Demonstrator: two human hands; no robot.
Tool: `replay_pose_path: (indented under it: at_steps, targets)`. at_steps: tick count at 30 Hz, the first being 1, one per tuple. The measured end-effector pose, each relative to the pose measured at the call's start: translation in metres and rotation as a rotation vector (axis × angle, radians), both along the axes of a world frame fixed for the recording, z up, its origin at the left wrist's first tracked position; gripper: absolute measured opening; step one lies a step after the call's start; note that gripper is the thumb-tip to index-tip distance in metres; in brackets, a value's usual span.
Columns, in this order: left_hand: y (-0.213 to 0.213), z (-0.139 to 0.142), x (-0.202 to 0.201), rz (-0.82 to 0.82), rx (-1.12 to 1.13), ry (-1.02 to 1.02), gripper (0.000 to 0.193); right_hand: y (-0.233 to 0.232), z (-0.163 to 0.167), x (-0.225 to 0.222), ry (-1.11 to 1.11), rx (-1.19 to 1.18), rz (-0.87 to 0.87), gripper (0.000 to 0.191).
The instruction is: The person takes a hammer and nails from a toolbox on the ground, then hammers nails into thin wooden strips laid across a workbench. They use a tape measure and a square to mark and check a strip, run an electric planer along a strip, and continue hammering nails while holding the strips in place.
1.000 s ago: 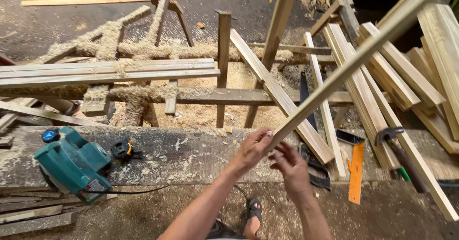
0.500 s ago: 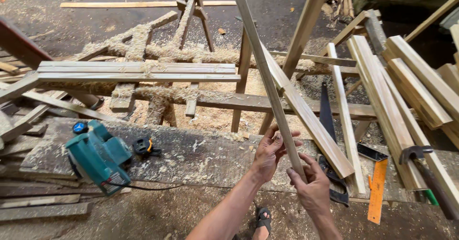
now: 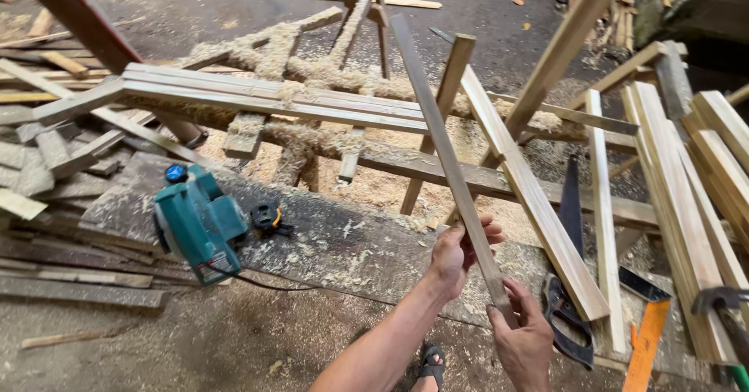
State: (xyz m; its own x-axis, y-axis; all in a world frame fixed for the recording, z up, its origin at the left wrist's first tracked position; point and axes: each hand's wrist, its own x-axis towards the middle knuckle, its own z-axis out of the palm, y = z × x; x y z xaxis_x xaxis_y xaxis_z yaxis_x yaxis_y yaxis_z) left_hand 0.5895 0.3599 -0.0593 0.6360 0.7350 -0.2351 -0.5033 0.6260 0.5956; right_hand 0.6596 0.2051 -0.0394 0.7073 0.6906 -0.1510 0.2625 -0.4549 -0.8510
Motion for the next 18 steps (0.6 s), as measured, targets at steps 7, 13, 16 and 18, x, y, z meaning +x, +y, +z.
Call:
replay_pose_path:
  at_steps: [7,13,16,18]
  targets:
    - [0.003,0.006,-0.013,0.035,-0.09,-0.101,0.04,0.001,-0.004,0.008,0.003,0.061,0.071,0.059]
    - [0.006,-0.018,-0.013,0.091,0.043,-0.131,0.033,-0.003,-0.026,0.038,0.553,0.079,0.157,0.057]
    - [0.008,-0.021,-0.011,0.137,0.081,-0.043,0.039,-0.003,-0.04,0.039,0.236,-0.079,0.205,0.046]
    - [0.01,-0.02,-0.01,0.141,0.055,-0.002,0.041,-0.003,-0.044,0.038,0.298,-0.034,0.183,0.043]
